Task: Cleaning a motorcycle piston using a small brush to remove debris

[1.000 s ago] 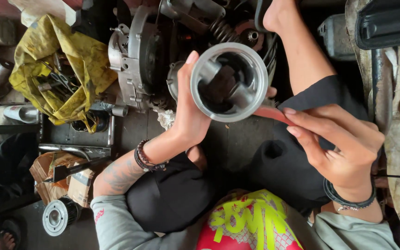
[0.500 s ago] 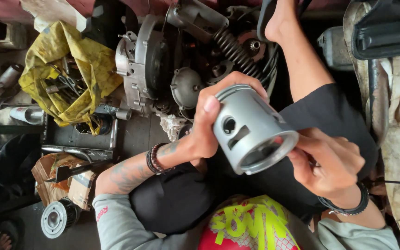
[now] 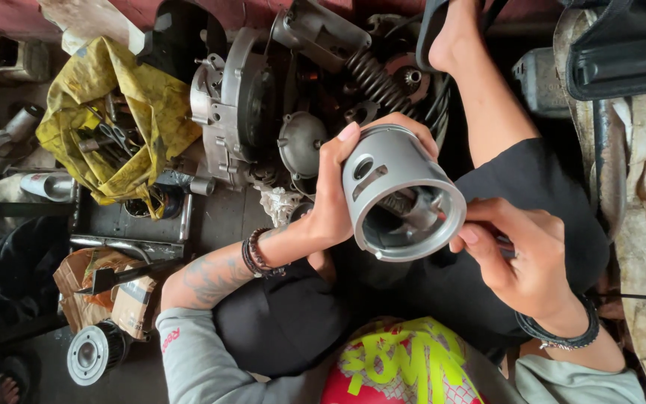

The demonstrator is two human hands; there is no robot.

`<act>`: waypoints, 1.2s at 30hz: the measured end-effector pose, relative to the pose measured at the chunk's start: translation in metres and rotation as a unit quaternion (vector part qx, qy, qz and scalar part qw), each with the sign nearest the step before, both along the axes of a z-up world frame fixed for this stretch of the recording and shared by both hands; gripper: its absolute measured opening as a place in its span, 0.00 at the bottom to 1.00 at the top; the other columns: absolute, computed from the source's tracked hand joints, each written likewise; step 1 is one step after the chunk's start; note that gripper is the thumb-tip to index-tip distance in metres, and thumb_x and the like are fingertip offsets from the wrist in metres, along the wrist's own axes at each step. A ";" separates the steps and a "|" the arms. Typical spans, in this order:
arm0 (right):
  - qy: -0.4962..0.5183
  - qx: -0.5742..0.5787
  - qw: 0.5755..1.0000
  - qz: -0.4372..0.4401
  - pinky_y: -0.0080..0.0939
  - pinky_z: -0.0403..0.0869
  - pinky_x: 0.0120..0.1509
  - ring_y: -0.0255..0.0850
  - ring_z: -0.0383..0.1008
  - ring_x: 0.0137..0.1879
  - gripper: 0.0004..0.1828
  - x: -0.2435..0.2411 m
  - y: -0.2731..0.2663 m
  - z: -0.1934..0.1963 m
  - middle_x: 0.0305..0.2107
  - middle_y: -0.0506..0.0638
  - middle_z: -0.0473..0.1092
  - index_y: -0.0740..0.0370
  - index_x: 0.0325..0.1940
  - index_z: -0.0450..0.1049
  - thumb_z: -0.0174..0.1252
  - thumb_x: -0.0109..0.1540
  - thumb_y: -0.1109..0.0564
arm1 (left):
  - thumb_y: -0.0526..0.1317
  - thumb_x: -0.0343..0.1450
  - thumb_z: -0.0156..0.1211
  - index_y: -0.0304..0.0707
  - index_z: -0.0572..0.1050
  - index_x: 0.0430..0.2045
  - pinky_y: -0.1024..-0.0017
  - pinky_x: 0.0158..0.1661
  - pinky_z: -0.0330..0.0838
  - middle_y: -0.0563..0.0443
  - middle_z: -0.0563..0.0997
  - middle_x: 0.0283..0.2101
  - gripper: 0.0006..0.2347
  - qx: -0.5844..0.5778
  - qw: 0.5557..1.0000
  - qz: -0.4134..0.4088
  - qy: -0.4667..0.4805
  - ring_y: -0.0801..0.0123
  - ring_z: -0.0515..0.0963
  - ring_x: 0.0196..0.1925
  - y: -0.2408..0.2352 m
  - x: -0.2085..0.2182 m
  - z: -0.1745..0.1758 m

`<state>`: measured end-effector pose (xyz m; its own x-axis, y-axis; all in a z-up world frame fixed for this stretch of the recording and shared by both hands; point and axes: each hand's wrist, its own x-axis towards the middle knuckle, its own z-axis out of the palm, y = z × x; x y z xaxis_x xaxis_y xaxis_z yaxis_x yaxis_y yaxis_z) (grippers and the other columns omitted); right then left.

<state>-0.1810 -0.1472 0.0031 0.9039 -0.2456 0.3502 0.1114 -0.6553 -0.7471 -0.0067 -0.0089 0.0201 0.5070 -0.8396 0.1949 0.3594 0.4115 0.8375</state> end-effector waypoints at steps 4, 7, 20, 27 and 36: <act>0.025 0.069 0.997 0.019 0.30 0.68 0.35 0.33 0.69 0.25 0.14 0.004 -0.001 0.007 0.22 0.47 0.72 0.66 0.36 0.72 0.49 0.68 0.54 | 0.59 0.76 0.36 0.33 0.74 0.36 0.69 0.46 0.71 0.44 0.78 0.37 0.26 -0.006 1.000 -0.007 0.005 0.65 0.76 0.38 0.001 0.001 -0.001; 0.091 0.182 0.977 0.067 0.28 0.63 0.23 0.32 0.59 0.18 0.16 0.007 -0.001 0.013 0.14 0.46 0.67 0.63 0.34 0.68 0.45 0.70 0.52 | 0.59 0.75 0.36 0.32 0.74 0.36 0.70 0.42 0.71 0.43 0.78 0.35 0.26 -0.012 1.000 -0.007 -0.002 0.65 0.76 0.36 0.001 0.001 -0.001; 0.138 0.192 0.967 0.099 0.27 0.59 0.22 0.30 0.57 0.15 0.18 0.008 -0.011 0.010 0.12 0.45 0.64 0.62 0.33 0.70 0.44 0.70 0.49 | 0.61 0.75 0.36 0.35 0.73 0.37 0.71 0.40 0.73 0.44 0.78 0.34 0.26 -0.044 0.999 -0.005 -0.024 0.65 0.77 0.34 0.003 0.002 0.003; 0.185 0.275 0.938 0.101 0.30 0.55 0.19 0.34 0.60 0.17 0.18 0.001 -0.023 -0.004 0.11 0.51 0.62 0.70 0.39 0.77 0.46 0.69 0.55 | 0.60 0.69 0.45 0.28 0.70 0.32 0.69 0.34 0.64 0.37 0.75 0.28 0.26 -0.113 0.987 0.037 0.107 0.61 0.72 0.28 0.002 0.019 0.002; -0.068 0.182 0.973 -0.122 0.34 0.69 0.40 0.42 0.68 0.31 0.12 -0.003 -0.012 0.000 0.35 0.63 0.67 0.74 0.49 0.61 0.52 0.71 0.60 | 0.64 0.75 0.37 0.24 0.72 0.48 0.69 0.24 0.73 0.43 0.74 0.26 0.33 0.036 0.971 -0.007 0.236 0.67 0.71 0.24 0.012 0.017 -0.006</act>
<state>-0.1840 -0.1590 0.0034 0.7548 -0.5769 0.3121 0.0994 -0.3697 -0.9238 0.0105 0.0031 0.0143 0.5147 -0.8495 -0.1157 0.7148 0.3506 0.6050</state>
